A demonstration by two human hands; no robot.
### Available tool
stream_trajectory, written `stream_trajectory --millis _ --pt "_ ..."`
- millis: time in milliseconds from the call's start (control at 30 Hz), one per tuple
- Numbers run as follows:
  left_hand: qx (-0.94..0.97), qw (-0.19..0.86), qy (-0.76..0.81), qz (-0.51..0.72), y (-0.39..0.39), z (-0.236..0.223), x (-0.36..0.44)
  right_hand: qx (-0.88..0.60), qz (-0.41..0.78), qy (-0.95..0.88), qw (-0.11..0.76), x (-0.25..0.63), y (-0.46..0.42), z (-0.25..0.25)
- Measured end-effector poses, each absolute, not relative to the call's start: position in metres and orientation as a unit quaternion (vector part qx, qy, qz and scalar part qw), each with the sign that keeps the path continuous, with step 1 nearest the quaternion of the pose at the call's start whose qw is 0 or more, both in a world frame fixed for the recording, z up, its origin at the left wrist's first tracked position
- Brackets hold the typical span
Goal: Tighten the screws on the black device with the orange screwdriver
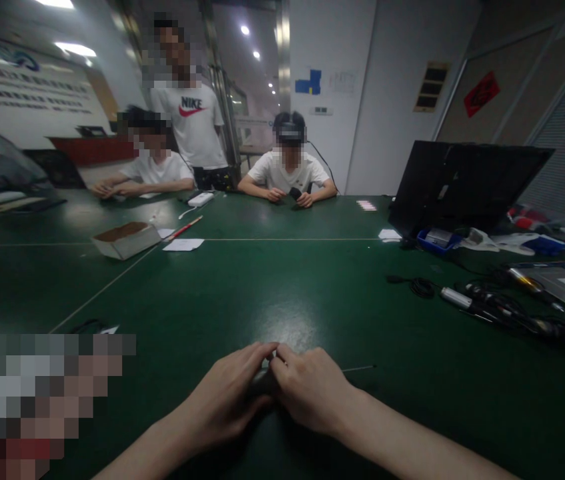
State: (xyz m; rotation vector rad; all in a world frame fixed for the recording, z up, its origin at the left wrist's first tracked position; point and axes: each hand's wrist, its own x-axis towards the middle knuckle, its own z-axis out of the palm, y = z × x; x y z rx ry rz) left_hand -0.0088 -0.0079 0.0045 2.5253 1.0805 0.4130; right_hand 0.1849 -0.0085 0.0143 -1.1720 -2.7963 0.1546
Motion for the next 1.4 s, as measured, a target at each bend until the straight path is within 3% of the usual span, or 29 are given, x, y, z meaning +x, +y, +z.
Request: stream_trajectory --millis 200,300,400,500,600,700,867,967,1133,1400 --pt "0.897 0.184 0.378 0.137 -0.007 0.007 -0.009 -0.378 0.112 -0.912 0.113 0.192 -0.003 0.046" --pt "0.901 0.176 0.377 0.126 -0.008 0.011 -0.009 -0.376 0.157 -0.894 0.186 0.196 0.002 0.070" --pt "0.897 0.179 0.392 0.096 -0.009 0.016 -0.008 -0.369 0.317 -0.825 0.288 0.200 0.007 0.093" --pt "0.890 0.190 0.407 0.071 -0.008 0.020 -0.008 -0.308 0.459 -0.771 0.316 0.203 0.011 0.109" --pt "0.885 0.200 0.414 0.069 -0.008 0.021 -0.007 -0.247 0.521 -0.747 0.331 0.205 0.013 0.117" --pt "0.883 0.204 0.415 0.078 -0.009 0.022 -0.007 -0.264 0.483 -0.762 0.341 0.207 0.014 0.121" --pt "0.884 0.194 0.413 0.102 -0.009 0.022 -0.007 -0.386 0.196 -0.849 0.303 0.214 0.015 0.120" --pt "0.891 0.180 0.395 0.135 -0.009 0.016 -0.008 -0.378 0.105 -0.878 0.274 0.218 0.016 0.120" --pt "0.891 0.172 0.362 0.212 -0.007 0.001 -0.010 -0.314 0.166 -0.897 0.262 0.218 0.016 0.122" --pt "0.853 0.259 0.335 0.305 -0.005 -0.004 -0.008 -0.281 0.220 -0.903 0.240 0.213 0.017 0.115"
